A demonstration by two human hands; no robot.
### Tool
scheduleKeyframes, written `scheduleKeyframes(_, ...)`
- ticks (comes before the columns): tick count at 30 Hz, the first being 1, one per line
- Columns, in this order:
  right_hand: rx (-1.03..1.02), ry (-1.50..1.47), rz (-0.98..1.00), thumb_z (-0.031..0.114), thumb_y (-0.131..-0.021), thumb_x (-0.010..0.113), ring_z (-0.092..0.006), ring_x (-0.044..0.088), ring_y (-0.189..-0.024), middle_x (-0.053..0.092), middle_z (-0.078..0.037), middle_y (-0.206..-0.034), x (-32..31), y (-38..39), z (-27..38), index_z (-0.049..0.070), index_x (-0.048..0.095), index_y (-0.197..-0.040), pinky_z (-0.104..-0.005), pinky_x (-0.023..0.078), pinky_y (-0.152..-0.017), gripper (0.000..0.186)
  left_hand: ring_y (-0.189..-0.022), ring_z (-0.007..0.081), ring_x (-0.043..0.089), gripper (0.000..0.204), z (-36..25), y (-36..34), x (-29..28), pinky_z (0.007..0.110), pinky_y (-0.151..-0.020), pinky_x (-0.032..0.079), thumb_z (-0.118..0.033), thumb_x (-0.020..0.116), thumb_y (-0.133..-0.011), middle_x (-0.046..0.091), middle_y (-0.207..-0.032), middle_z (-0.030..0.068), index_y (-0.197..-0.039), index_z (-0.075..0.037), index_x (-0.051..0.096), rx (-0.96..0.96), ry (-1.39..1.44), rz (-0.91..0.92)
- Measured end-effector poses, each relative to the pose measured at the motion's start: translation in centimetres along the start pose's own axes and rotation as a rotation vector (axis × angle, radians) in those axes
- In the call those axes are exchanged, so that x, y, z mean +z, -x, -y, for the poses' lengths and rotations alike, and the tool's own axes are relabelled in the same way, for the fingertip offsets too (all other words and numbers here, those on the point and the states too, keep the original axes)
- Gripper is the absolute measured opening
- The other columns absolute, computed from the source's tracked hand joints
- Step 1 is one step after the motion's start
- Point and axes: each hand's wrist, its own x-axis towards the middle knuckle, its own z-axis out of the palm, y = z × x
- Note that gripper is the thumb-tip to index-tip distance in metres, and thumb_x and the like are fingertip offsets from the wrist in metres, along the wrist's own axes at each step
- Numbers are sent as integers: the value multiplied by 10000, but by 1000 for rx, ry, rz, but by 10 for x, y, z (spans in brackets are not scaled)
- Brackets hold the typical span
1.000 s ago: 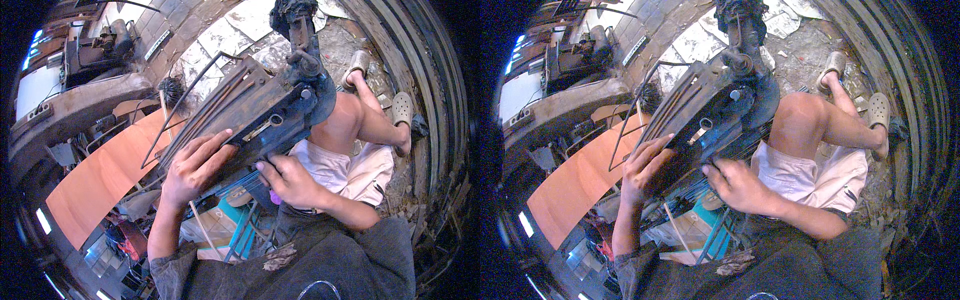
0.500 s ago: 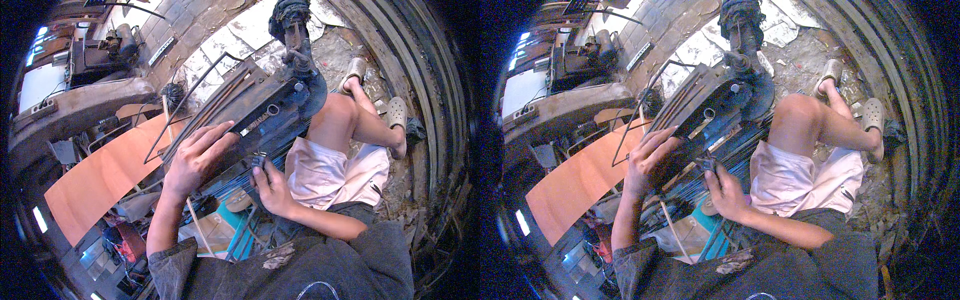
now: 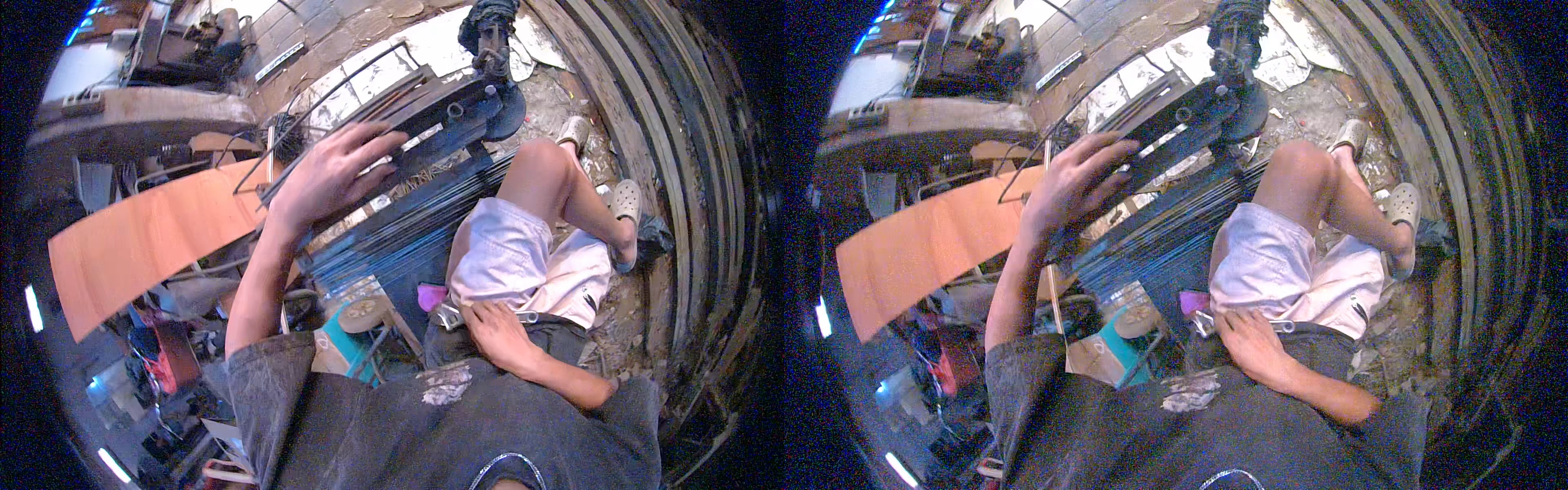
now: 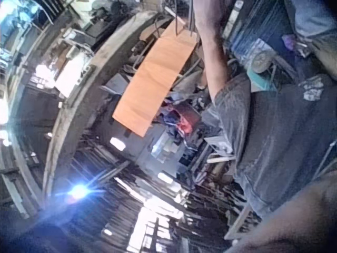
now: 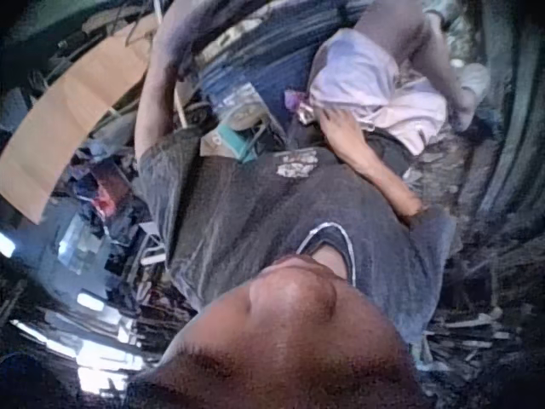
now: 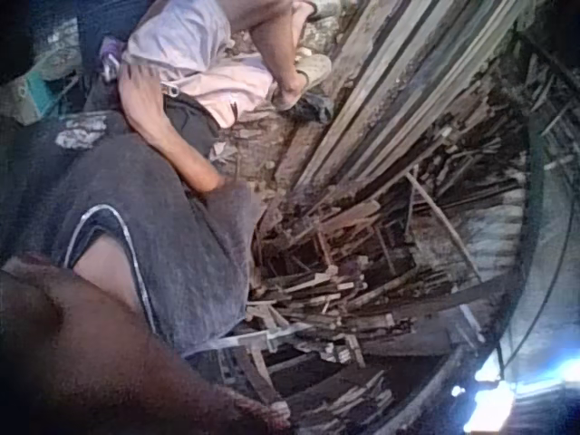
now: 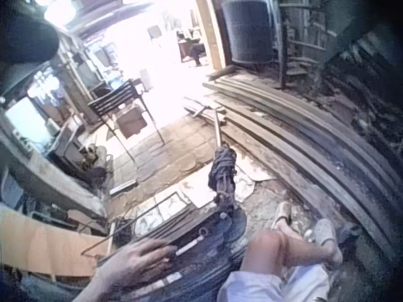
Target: The person sits on the floor and uses a wrench and pliers to tighten a bolt on a metal machine part. They pick up a pink case and a wrench from their lap and handle the metal frame.
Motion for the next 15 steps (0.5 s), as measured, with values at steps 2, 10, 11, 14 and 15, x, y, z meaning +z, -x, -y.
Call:
scheduleKeyframes(2,-51,81,8,120,-771,516,-280,534,-1035,566,-149,-1078,19,20,0,-1,536,-1152,-407,420,-882,400,-1015,335,577,454,-4,6,-2,395,-880,489,-243,631,-843,541,-1201,158,-1270,-140,513,-27,-3,-75)
scheduleKeyframes(10,-30,197,-256,164,-747,650,-287,511,-1028,541,-118,-1062,29,32,4,46,598,-1053,-411,401,-896,331,-984,261,574,363,-122,133,114,373,-814,479,-86,703,-772,574,-1060,164,-1087,-25,533,-468,113,-893)
scheduleKeyframes(11,-6,169,-266,173,-746,668,-287,511,-1028,541,-116,-1061,25,31,5,46,599,-1050,-410,402,-893,336,-1019,301,566,399,-147,148,143,398,-864,459,-109,697,-780,568,-1101,189,-1125,-12,523,-736,269,-681)
scheduleKeyframes(14,-26,54,-324,181,-767,668,-288,525,-1014,548,-117,-1061,8,29,15,52,601,-1037,-412,411,-884,307,-1243,385,429,705,-178,225,280,419,-1054,326,-292,696,-787,465,-1312,257,-1341,18,388,-1124,499,-341)
scheduleKeyframes(15,-41,38,-350,182,-770,667,-287,528,-1013,549,-118,-1062,5,26,17,54,600,-1036,-414,414,-880,302,-1215,401,447,741,-184,228,297,436,-1027,356,-281,716,-759,481,-1283,267,-1347,16,376,-1048,477,-314)
